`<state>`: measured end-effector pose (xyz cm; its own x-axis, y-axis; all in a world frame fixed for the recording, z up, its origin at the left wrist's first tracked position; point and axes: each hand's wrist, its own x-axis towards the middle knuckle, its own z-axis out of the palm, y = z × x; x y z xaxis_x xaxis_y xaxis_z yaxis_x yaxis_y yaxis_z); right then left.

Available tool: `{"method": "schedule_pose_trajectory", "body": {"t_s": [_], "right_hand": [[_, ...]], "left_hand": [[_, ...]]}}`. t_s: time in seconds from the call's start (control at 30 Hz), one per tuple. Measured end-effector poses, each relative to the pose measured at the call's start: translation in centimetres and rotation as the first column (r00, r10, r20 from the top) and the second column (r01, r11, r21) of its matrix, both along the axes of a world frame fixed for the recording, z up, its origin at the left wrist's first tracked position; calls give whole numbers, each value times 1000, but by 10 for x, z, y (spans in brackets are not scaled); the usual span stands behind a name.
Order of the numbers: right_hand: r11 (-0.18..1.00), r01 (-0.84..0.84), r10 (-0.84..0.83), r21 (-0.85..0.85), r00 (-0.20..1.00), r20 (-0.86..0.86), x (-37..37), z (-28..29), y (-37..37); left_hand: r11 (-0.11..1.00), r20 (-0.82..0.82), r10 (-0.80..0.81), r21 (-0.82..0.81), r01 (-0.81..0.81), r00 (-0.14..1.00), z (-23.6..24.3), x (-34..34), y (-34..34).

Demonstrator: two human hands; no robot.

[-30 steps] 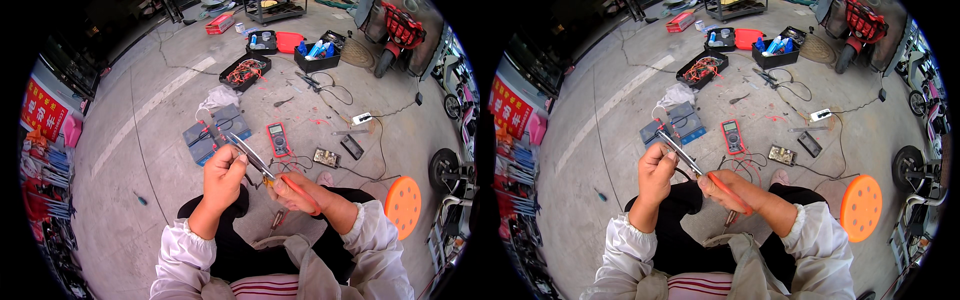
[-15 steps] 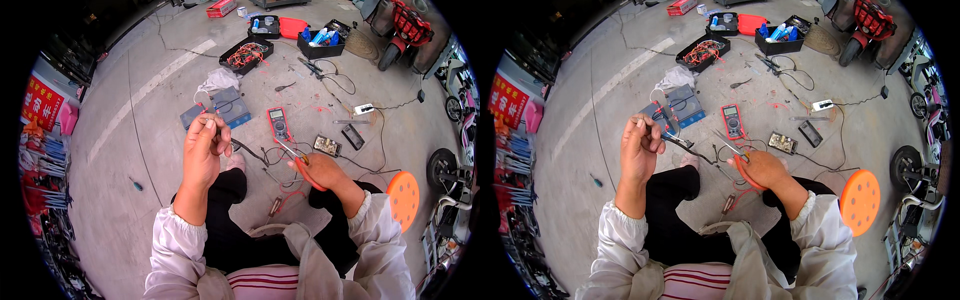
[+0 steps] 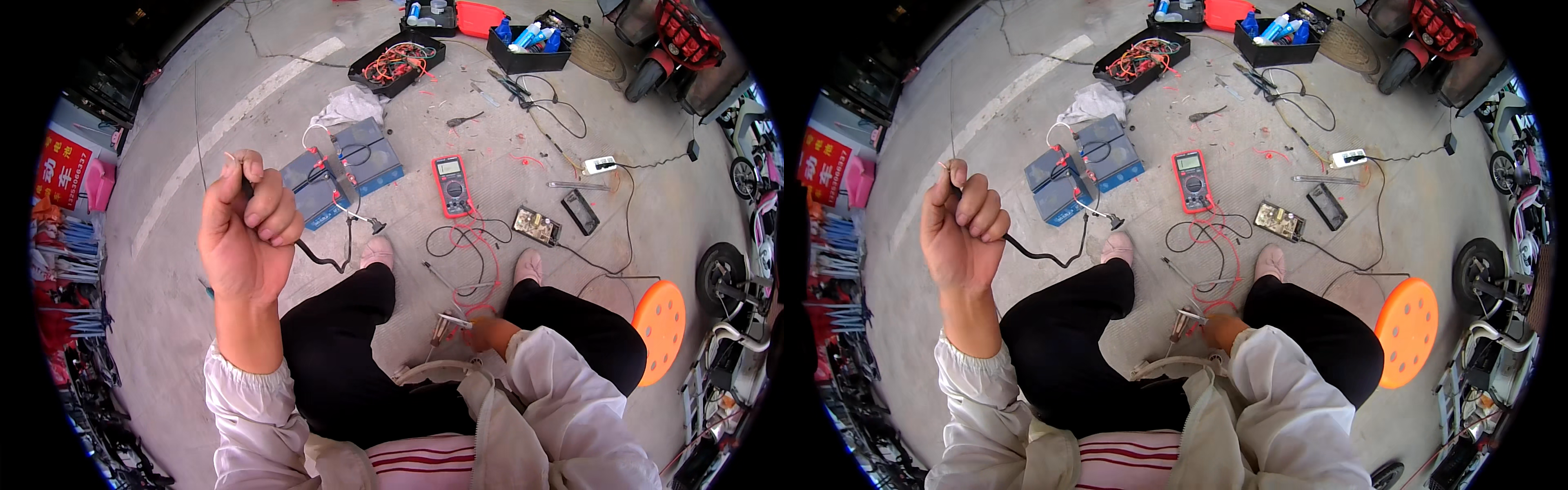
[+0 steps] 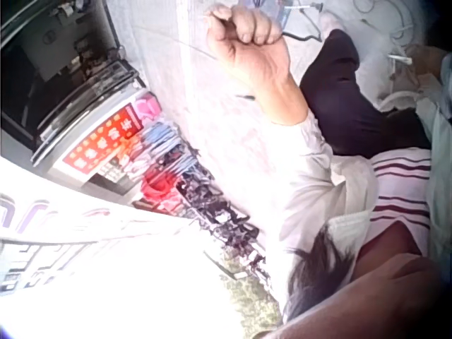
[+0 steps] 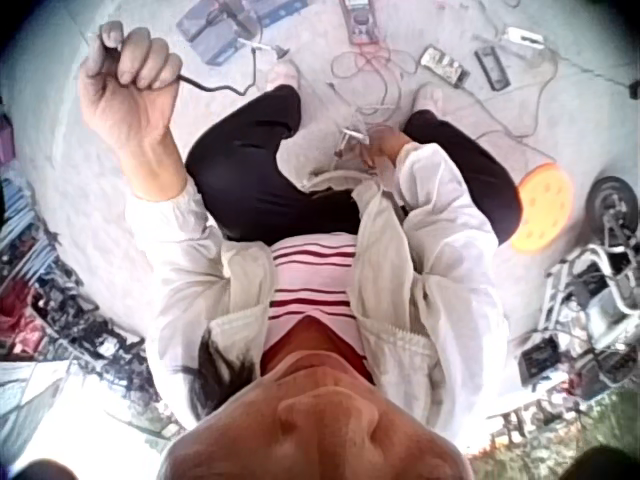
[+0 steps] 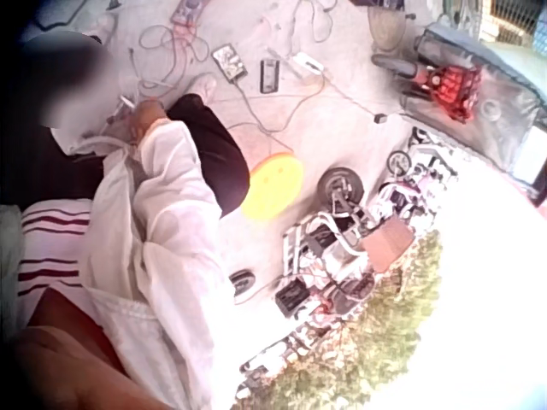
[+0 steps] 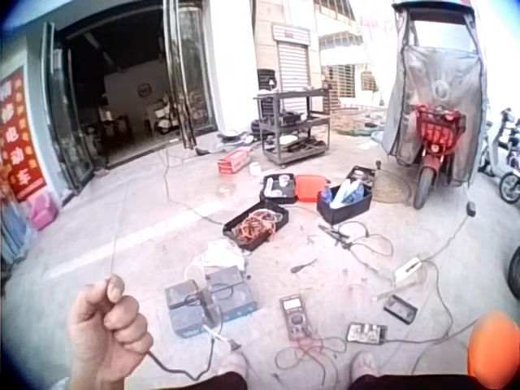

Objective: The person tests a black cable with a multimeter, then uses shears to strip the outer insulation and cut the cable. The person continues to strip and trim the cable ends while seated on the floor.

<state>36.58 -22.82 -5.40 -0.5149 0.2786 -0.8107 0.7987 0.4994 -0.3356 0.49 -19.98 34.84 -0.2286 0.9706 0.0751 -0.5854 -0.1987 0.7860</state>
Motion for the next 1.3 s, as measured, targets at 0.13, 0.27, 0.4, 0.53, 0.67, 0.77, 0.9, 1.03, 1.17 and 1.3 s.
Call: {"method": "schedule_pose_trajectory", "body": {"t_s": [0.13,0.27,0.4,0.53,0.67,0.77,0.9,1.03,1.17,1.3], "right_hand": [[933,-197,184,-301,980,-71,-57,110,102],[891,103,68,-442,933,354,-91,145,165],[411,597,-573,-689,757,314,-77,85,205],[-322,106,-904,-941,261,339,-82,38,228],[-353,35,-930,-935,101,354,-84,33,248],[-151,323,-981,-934,69,182,-99,32,257],[364,720,-916,-591,393,-86,-89,-6,252],[709,692,-490,138,624,-609,-67,-31,240],[612,661,-298,433,700,-649,-73,-25,250],[718,532,-167,448,757,-631,-73,-22,267]], "left_hand": [[947,39,-289,162,279,957,8,-27,0],[883,64,-436,223,413,898,-9,-26,26],[877,237,-474,209,432,848,-34,-26,49],[818,303,-576,215,534,759,-54,-41,79],[906,291,-413,31,423,863,-110,-49,97],[883,336,-320,-232,408,885,-155,-53,109],[840,264,-417,-253,480,870,-165,-41,123],[834,321,-332,-339,435,887,-165,-36,128],[767,303,-304,-484,421,903,-173,-31,127],[710,286,-314,-562,424,905,-193,-28,131]]}}
